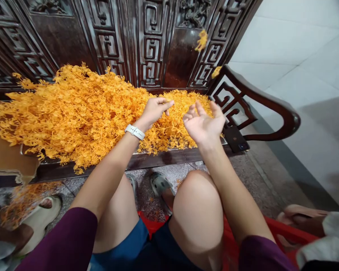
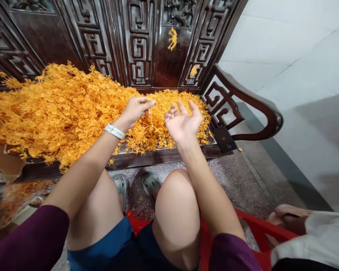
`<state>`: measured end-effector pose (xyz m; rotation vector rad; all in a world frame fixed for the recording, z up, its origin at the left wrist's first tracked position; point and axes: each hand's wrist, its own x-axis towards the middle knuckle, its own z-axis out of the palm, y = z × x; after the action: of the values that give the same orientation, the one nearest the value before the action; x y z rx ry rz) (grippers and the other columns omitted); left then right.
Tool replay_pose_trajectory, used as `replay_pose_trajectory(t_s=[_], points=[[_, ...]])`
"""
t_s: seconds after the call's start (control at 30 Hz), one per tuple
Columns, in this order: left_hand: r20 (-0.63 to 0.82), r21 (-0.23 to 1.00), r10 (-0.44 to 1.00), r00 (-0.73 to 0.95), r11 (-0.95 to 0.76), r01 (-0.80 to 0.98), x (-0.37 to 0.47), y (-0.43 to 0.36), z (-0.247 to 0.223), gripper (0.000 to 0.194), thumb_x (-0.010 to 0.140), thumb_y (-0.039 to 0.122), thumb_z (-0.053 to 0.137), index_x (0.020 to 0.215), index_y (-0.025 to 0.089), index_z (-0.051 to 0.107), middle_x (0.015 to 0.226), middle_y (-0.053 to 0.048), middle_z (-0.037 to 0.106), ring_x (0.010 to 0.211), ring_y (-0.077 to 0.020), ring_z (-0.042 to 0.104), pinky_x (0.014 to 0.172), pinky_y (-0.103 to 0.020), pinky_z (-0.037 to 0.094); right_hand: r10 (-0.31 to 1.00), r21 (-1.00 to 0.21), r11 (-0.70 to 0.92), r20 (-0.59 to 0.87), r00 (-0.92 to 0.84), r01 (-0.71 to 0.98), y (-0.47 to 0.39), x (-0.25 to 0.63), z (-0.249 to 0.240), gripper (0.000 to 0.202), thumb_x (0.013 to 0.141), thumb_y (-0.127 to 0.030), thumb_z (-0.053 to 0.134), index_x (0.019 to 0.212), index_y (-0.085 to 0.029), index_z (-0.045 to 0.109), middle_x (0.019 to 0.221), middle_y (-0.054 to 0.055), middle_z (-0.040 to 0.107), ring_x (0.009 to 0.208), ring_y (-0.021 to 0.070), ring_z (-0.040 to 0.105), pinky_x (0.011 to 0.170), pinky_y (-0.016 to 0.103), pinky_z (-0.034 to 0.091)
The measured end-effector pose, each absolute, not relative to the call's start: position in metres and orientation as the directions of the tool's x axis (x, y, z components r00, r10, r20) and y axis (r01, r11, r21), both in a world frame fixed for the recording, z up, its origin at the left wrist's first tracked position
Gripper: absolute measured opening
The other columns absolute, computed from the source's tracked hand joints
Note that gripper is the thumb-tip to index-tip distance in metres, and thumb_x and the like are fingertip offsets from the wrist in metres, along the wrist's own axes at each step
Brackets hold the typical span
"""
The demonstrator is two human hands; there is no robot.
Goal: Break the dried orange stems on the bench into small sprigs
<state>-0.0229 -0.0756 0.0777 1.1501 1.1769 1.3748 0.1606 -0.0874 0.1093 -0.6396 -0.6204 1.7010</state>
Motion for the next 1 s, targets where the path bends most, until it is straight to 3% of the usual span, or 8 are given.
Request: replay_pose_trajectory(t_s=[0.13, 0.3, 0.4, 0.47, 0.67, 0.8, 0.9, 1.0], points=[[0.172, 0.984, 0.984, -0.047, -0.169, 0.054, -0.022, -0.075, 0.074, 0.025, 0.092, 0.026, 0.075, 0.07, 0.015, 0.07, 0.057, 0.0, 0.062, 0.051, -0.0066, 0.043, 0.055, -0.025, 0.03, 0.949, -0.767, -0.304, -0.192, -0.249, -0.566, -0.084, 0.155, 0.102, 0.015, 0.087, -0.033, 0.067, 0.09, -0.021, 0.058, 0.075, -0.002, 0.053, 0.06, 0.0107, 0.042, 0.057, 0.025, 0.04], [0.333, 0.895, 0.93, 0.154, -0.363, 0.258, -0.015, -0.08, 0.074, 0.029, 0.09, 0.024, 0.067, 0.061, 0.017, 0.066, 0.055, 0.001, 0.057, 0.053, -0.01, 0.045, 0.055, -0.028, 0.027, 0.971, -0.972, 0.176, 0.197, -0.138, -0.153, -0.094, 0.146, 0.096, 0.035, 0.083, -0.031, 0.083, 0.11, -0.024, 0.061, 0.089, -0.003, 0.056, 0.064, 0.0097, 0.045, 0.06, 0.027, 0.038], [0.399, 0.827, 0.894, 0.205, -0.447, 0.341, -0.01, -0.086, 0.074, 0.03, 0.077, 0.006, 0.06, 0.051, 0.018, 0.051, 0.05, 0.003, 0.045, 0.054, -0.0103, 0.039, 0.056, -0.029, 0.022, 0.874, -0.856, 0.474, 0.428, -0.231, 0.207, -0.088, 0.153, 0.087, 0.027, 0.086, -0.034, 0.083, 0.103, -0.022, 0.066, 0.101, 0.0, 0.061, 0.073, 0.0117, 0.051, 0.071, 0.03, 0.043], [0.399, 0.802, 0.892, 0.212, -0.452, 0.391, -0.009, -0.088, 0.073, 0.03, 0.079, 0.012, 0.061, 0.053, 0.019, 0.049, 0.05, 0.004, 0.04, 0.054, -0.0104, 0.035, 0.057, -0.028, 0.022, 0.819, -0.751, 0.57, 0.485, -0.307, 0.335, -0.083, 0.161, 0.086, 0.017, 0.094, -0.034, 0.075, 0.094, -0.021, 0.065, 0.098, 0.002, 0.063, 0.079, 0.015, 0.053, 0.077, 0.032, 0.044], [0.393, 0.807, 0.886, 0.244, -0.46, 0.37, -0.01, -0.09, 0.075, 0.014, 0.072, 0.013, 0.053, 0.059, 0.018, 0.052, 0.059, 0.004, 0.04, 0.06, -0.0099, 0.038, 0.059, -0.026, 0.025, 0.613, -0.352, 0.784, 0.563, -0.554, 0.511, -0.098, 0.167, 0.102, 0.016, 0.106, -0.019, 0.052, 0.092, -0.02, 0.06, 0.096, 0.008, 0.061, 0.093, 0.0221, 0.053, 0.084, 0.035, 0.043], [0.487, 0.77, 0.842, 0.233, -0.54, 0.341, -0.006, -0.103, 0.084, 0.016, 0.069, 0.013, 0.051, 0.056, 0.019, 0.044, 0.059, 0.005, 0.032, 0.058, -0.0087, 0.031, 0.056, -0.025, 0.023, 0.508, -0.066, 0.828, 0.511, -0.694, 0.557, -0.119, 0.167, 0.122, 0.027, 0.097, -0.001, 0.039, 0.093, -0.018, 0.06, 0.095, 0.011, 0.06, 0.091, 0.024, 0.048, 0.08, 0.037, 0.042], [0.578, 0.69, 0.782, 0.233, -0.621, 0.372, 0.0, -0.117, 0.092, 0.023, 0.073, 0.011, 0.055, 0.055, 0.018, 0.042, 0.057, 0.005, 0.033, 0.057, -0.0092, 0.033, 0.056, -0.026, 0.024, 0.515, -0.078, 0.821, 0.528, -0.675, 0.566, -0.136, 0.171, 0.137, 0.029, 0.093, 0.001, 0.039, 0.091, -0.019, 0.06, 0.094, 0.011, 0.062, 0.091, 0.0251, 0.05, 0.081, 0.039, 0.044], [0.638, 0.615, 0.736, 0.226, -0.663, 0.427, 0.001, -0.12, 0.094, 0.021, 0.079, 0.009, 0.059, 0.061, 0.019, 0.058, 0.061, 0.002, 0.055, 0.063, -0.012, 0.049, 0.064, -0.028, 0.035, 0.572, -0.336, 0.815, 0.591, -0.569, 0.472, -0.169, 0.175, 0.139, 0.029, 0.095, -0.004, 0.043, 0.086, -0.023, 0.063, 0.092, 0.01, 0.068, 0.09, 0.0266, 0.059, 0.08, 0.043, 0.05]])
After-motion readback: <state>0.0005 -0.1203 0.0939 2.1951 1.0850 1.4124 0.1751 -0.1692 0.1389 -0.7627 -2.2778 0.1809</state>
